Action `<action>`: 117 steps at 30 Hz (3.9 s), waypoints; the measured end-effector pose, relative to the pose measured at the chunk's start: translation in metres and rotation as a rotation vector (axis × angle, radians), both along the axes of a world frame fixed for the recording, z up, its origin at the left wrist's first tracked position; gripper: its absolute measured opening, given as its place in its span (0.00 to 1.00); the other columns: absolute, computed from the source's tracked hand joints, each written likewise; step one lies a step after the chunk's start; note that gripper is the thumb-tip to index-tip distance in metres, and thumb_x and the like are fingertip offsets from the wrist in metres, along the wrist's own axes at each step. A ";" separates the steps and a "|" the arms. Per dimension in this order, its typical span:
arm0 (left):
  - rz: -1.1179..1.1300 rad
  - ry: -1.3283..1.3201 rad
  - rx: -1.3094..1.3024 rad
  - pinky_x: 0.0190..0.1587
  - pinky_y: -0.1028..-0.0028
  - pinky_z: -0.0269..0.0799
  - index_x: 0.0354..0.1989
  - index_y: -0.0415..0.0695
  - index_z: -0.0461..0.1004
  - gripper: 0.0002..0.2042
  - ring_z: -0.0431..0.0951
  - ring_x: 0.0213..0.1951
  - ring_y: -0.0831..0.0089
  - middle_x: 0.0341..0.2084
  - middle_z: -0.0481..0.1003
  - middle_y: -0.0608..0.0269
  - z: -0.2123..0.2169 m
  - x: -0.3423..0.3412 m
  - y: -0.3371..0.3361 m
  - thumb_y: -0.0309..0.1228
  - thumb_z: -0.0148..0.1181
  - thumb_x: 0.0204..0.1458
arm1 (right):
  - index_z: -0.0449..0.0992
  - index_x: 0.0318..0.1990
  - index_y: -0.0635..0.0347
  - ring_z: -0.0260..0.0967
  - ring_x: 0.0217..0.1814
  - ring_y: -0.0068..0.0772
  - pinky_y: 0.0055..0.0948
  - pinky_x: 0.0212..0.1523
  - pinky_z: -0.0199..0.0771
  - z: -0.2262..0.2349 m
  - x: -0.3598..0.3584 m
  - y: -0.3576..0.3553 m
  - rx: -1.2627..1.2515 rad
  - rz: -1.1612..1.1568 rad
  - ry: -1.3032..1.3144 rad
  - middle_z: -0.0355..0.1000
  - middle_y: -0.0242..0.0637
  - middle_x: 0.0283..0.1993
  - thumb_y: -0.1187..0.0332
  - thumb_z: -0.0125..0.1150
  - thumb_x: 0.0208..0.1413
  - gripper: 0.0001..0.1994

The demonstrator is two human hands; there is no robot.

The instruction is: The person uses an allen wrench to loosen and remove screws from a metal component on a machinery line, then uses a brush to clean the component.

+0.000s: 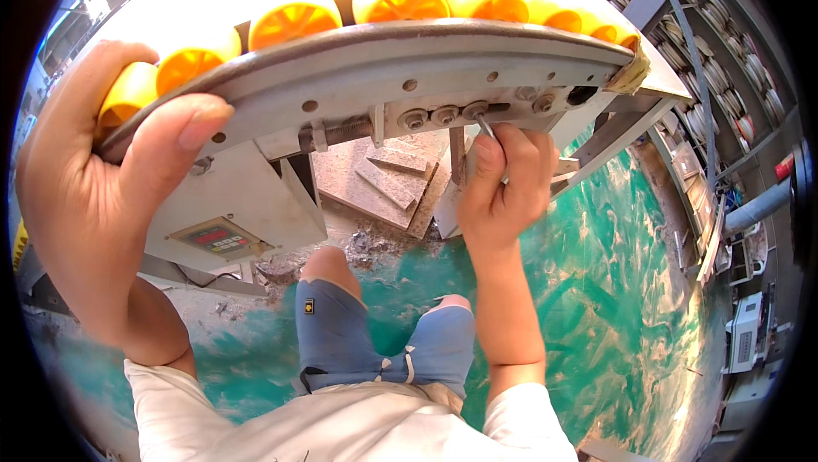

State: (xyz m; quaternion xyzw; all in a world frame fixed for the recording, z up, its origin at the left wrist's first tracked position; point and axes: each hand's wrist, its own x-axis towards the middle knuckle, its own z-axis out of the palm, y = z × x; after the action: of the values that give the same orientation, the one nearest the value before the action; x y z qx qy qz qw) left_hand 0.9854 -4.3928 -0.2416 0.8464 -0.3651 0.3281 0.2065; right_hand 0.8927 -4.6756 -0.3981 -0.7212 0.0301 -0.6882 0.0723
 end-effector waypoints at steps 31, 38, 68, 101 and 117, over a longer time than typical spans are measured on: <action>0.058 0.020 0.147 0.47 0.76 0.71 0.65 0.45 0.66 0.39 0.75 0.43 0.74 0.45 0.72 0.61 -0.009 0.018 0.033 0.66 0.56 0.58 | 0.81 0.37 0.57 0.70 0.32 0.32 0.34 0.36 0.72 0.099 -0.050 -0.076 -0.897 -0.245 0.389 0.72 0.31 0.32 0.60 0.71 0.54 0.11; 0.045 -0.058 0.155 0.49 0.74 0.71 0.65 0.44 0.66 0.39 0.75 0.45 0.72 0.46 0.73 0.60 -0.010 0.022 0.039 0.66 0.56 0.58 | 0.79 0.35 0.56 0.70 0.29 0.33 0.33 0.33 0.72 0.091 -0.043 -0.085 -0.873 -0.204 0.333 0.70 0.32 0.28 0.57 0.70 0.56 0.12; 0.065 0.027 0.094 0.54 0.70 0.69 0.63 0.45 0.68 0.42 0.75 0.49 0.69 0.46 0.73 0.58 -0.005 0.012 0.036 0.71 0.53 0.56 | 0.74 0.32 0.55 0.63 0.26 0.36 0.33 0.30 0.61 0.050 -0.020 -0.087 -0.561 -0.161 0.081 0.65 0.30 0.24 0.49 0.61 0.65 0.19; 0.036 -0.056 0.044 0.40 0.77 0.70 0.50 0.44 0.76 0.28 0.75 0.36 0.76 0.35 0.74 0.64 -0.003 0.003 0.005 0.57 0.67 0.54 | 0.73 0.32 0.59 0.65 0.29 0.36 0.34 0.32 0.66 0.080 -0.063 -0.100 -0.540 0.013 0.574 0.65 0.32 0.27 0.65 0.72 0.48 0.12; -0.040 -0.114 0.029 0.52 0.69 0.75 0.58 0.36 0.76 0.35 0.82 0.45 0.66 0.43 0.80 0.56 -0.007 0.015 0.028 0.59 0.62 0.58 | 0.70 0.30 0.60 0.62 0.22 0.28 0.29 0.21 0.60 -0.006 -0.008 -0.025 0.450 -0.083 -0.075 0.65 0.35 0.23 0.65 0.56 0.70 0.14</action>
State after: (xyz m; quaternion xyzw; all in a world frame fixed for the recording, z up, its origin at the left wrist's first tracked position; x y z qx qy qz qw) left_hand 1.0002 -4.3651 -0.2483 0.8219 -0.3978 0.3660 0.1796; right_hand 0.8848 -4.7007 -0.4043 -0.6589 0.2097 -0.6930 0.2041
